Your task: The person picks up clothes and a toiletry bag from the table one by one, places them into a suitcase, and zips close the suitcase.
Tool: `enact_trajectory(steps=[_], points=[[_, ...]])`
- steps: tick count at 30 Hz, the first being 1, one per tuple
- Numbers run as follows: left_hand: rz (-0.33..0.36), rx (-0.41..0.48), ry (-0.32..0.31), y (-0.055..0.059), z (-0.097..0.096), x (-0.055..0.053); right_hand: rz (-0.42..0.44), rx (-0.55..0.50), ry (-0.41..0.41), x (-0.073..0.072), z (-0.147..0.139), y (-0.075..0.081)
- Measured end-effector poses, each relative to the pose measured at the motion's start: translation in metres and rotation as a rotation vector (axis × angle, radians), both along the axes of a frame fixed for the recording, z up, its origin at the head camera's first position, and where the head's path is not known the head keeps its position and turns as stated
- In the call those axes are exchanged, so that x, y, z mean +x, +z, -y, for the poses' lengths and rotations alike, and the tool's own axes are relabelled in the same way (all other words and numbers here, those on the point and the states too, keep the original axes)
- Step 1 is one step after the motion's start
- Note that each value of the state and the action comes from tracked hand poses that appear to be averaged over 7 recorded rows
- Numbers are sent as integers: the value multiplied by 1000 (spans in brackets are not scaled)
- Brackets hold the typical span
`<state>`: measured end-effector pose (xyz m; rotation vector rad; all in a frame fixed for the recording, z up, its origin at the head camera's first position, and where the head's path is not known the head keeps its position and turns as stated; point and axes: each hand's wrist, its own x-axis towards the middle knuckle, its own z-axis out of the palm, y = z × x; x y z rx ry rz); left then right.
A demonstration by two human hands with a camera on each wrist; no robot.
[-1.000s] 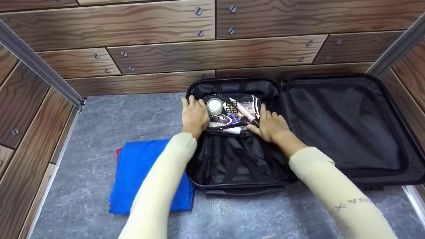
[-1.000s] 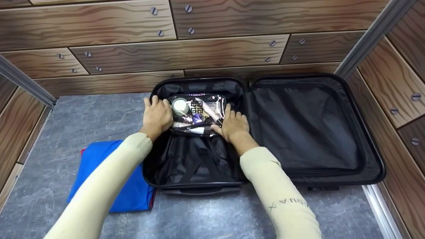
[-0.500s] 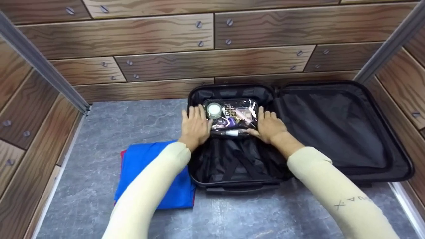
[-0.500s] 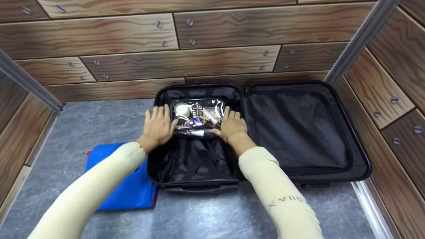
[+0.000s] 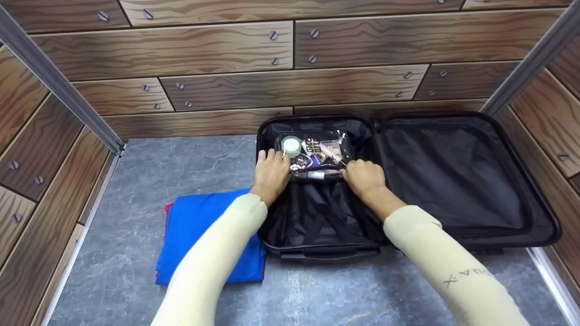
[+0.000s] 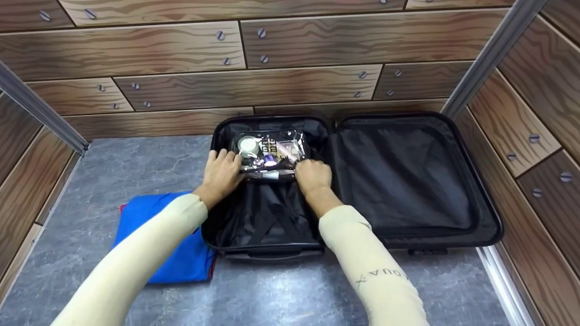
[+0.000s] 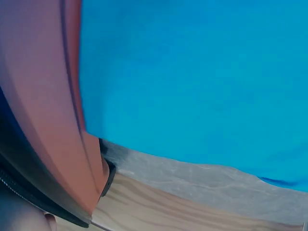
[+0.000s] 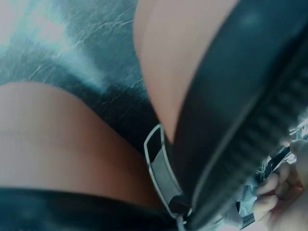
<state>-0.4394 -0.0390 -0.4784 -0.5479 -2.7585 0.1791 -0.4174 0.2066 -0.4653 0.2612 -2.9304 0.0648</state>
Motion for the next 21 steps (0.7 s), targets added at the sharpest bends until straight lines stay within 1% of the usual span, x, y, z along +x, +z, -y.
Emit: enact_trajectory(steps=[3, 6, 9, 11, 15, 18, 21], points=[[8, 13, 8, 3, 0, 2, 6, 0, 1, 3, 0, 4], [32, 5, -4, 7, 2, 6, 51, 0, -14, 6, -4, 7], [50, -36, -31, 12, 4, 11, 101, 0, -31, 9, -9, 10], [44, -66, -48, 15, 4, 14, 113, 6, -38, 10, -13, 11], [23, -101, -62, 17, 6, 23, 89, 45, -15, 16, -17, 14], [16, -93, -66, 13, 11, 33, 48, 98, 39, 25, -19, 13], [19, -80, -74, 9, 18, 44, -20, 150, 105, 37, -25, 10]])
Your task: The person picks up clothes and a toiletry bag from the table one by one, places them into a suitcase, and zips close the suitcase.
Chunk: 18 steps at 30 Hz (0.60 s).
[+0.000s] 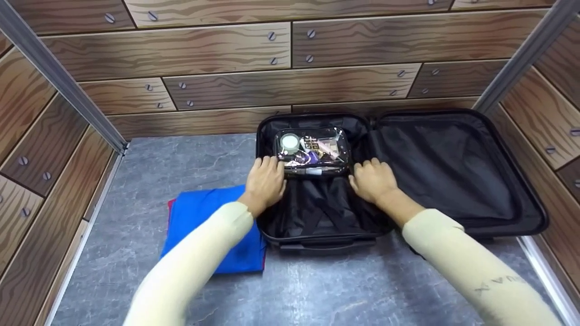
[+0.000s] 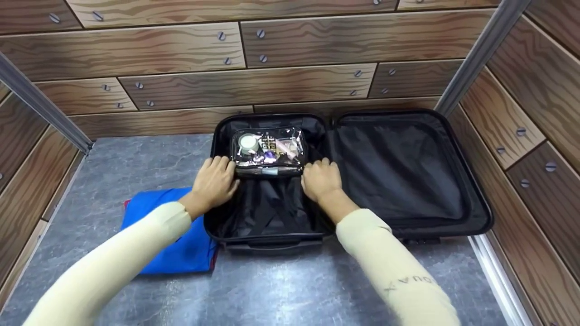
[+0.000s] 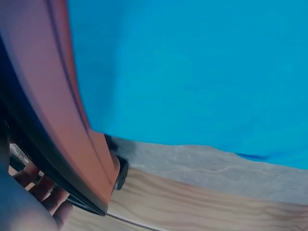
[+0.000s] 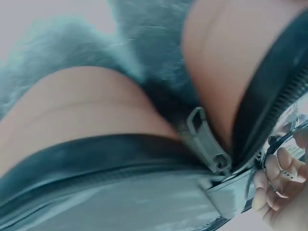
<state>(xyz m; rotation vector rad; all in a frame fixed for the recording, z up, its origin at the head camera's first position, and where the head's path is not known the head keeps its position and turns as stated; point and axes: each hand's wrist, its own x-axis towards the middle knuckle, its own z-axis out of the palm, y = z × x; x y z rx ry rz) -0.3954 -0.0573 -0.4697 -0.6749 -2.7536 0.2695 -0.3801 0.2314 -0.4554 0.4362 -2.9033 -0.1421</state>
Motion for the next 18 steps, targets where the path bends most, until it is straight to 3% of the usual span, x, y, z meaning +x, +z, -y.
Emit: enact_trajectory(steps=[6, 13, 18], points=[[9, -21, -26, -6, 17, 21, -140, 9, 128, 26, -19, -4], [50, -14, -85, -6, 28, 46, -178, -21, 218, 56, -32, -10], [32, 19, -193, -12, 34, 70, -226, -30, 303, 74, -31, -17]])
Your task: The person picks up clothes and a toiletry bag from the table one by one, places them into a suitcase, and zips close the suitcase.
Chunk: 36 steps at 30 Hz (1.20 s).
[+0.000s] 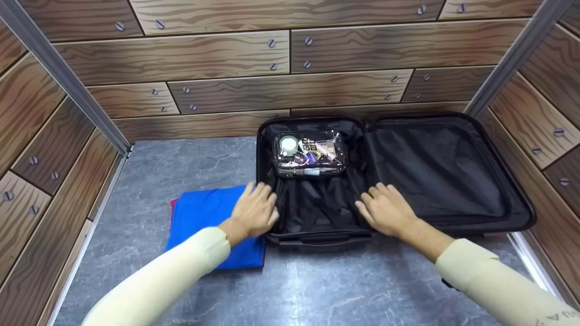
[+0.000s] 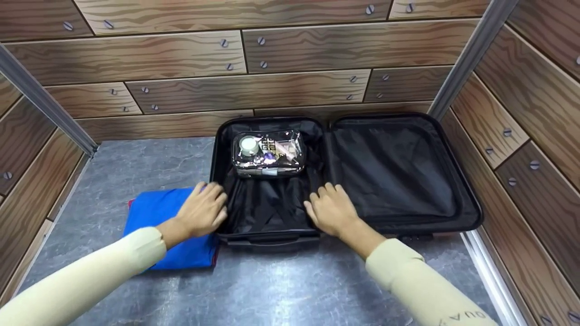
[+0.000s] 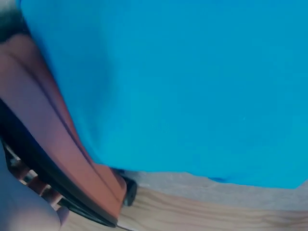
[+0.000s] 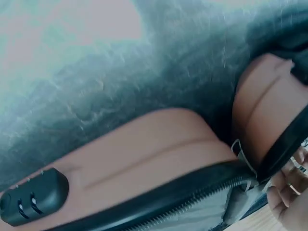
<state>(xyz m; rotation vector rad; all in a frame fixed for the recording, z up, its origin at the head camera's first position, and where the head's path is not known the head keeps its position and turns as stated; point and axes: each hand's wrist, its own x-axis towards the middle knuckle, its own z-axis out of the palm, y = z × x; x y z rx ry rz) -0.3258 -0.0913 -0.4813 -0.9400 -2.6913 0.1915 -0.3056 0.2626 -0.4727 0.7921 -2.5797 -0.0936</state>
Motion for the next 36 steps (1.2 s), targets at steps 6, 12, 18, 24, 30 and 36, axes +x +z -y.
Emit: enact_trajectory(steps=[6, 12, 18, 24, 30, 36], points=[[-45, 49, -142, -12, -4, 22, -47, -33, 110, 15, 5, -15], [-47, 189, -201, -26, -22, 30, -7, -86, 171, 18, 19, -33], [-302, 327, -172, -51, -33, 29, -132, -121, 120, 22, 29, -52], [-416, 387, -166, -62, -35, 29, -224, -151, 105, 22, 31, -61], [-429, 398, -176, -62, -35, 33, -296, -155, 114, 25, 31, -61], [-339, 363, -241, -54, -25, 33, -302, -161, 93, 22, 33, -64]])
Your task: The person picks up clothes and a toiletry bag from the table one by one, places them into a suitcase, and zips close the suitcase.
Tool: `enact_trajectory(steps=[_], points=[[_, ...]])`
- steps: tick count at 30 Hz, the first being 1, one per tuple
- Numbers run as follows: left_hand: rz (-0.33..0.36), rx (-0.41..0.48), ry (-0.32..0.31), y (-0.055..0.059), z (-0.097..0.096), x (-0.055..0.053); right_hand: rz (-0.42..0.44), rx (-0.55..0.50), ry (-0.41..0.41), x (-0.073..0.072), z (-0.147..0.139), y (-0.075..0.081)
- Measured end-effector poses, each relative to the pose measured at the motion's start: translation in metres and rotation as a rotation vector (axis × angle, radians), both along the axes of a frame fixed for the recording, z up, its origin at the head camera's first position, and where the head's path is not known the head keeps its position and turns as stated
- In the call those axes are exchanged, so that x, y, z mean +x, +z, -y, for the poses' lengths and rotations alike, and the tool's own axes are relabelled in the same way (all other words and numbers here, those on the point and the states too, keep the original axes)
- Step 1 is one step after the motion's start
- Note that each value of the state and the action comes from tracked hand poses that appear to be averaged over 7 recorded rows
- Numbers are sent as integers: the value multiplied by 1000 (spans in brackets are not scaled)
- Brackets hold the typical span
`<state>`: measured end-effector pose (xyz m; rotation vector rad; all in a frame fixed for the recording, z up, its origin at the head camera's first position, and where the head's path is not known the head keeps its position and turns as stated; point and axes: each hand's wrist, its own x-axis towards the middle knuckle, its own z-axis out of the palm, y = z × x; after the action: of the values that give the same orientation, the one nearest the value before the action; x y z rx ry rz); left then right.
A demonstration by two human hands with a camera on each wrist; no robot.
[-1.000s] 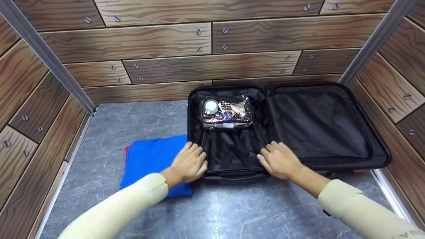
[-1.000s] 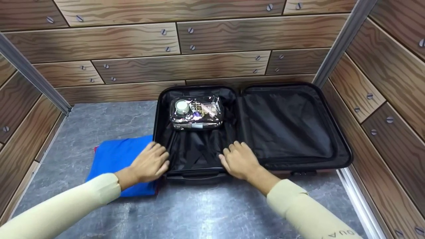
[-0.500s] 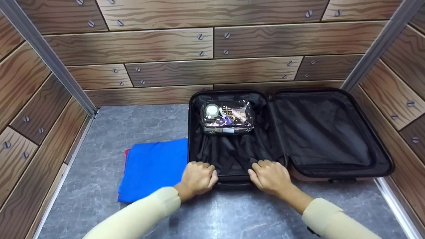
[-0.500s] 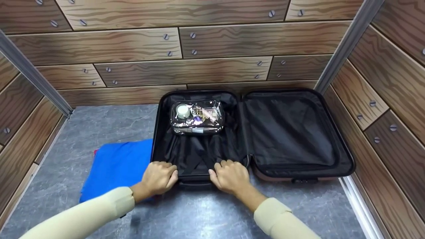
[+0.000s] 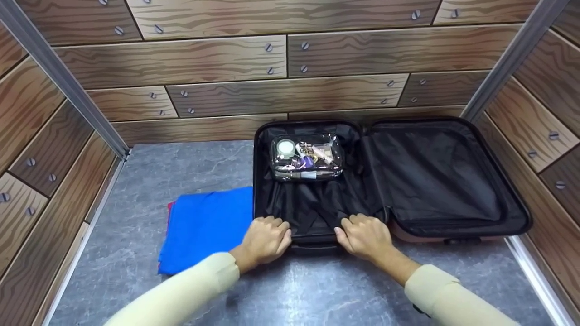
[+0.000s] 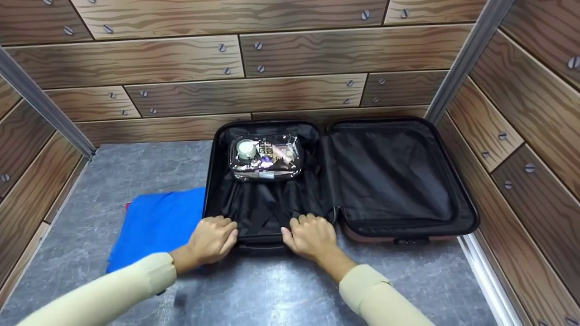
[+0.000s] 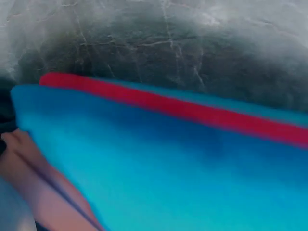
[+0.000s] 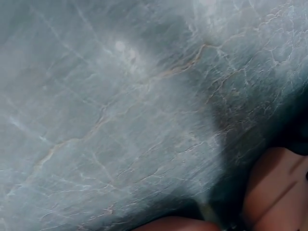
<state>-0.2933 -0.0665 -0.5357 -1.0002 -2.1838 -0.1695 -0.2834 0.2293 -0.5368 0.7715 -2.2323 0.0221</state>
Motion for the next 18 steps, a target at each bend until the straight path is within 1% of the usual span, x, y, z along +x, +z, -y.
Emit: enact_trajectory(steps=[3, 5, 8, 11, 15, 18], points=[[48, -49, -67, 8, 13, 4, 6, 16, -6, 0, -2, 1], [72, -76, -104, 12, 28, 9, 8, 25, -5, 1, -2, -1], [89, -108, -126, 18, 50, 17, 17, 26, -5, 3, -3, -1], [107, -124, -117, 23, 71, 25, 53, 26, -2, 2, -4, 3], [124, -139, -66, 27, 95, 31, 113, 17, 30, 2, 1, 13], [142, -150, -24, 29, 111, 36, 134, 6, 51, 6, 15, 21]])
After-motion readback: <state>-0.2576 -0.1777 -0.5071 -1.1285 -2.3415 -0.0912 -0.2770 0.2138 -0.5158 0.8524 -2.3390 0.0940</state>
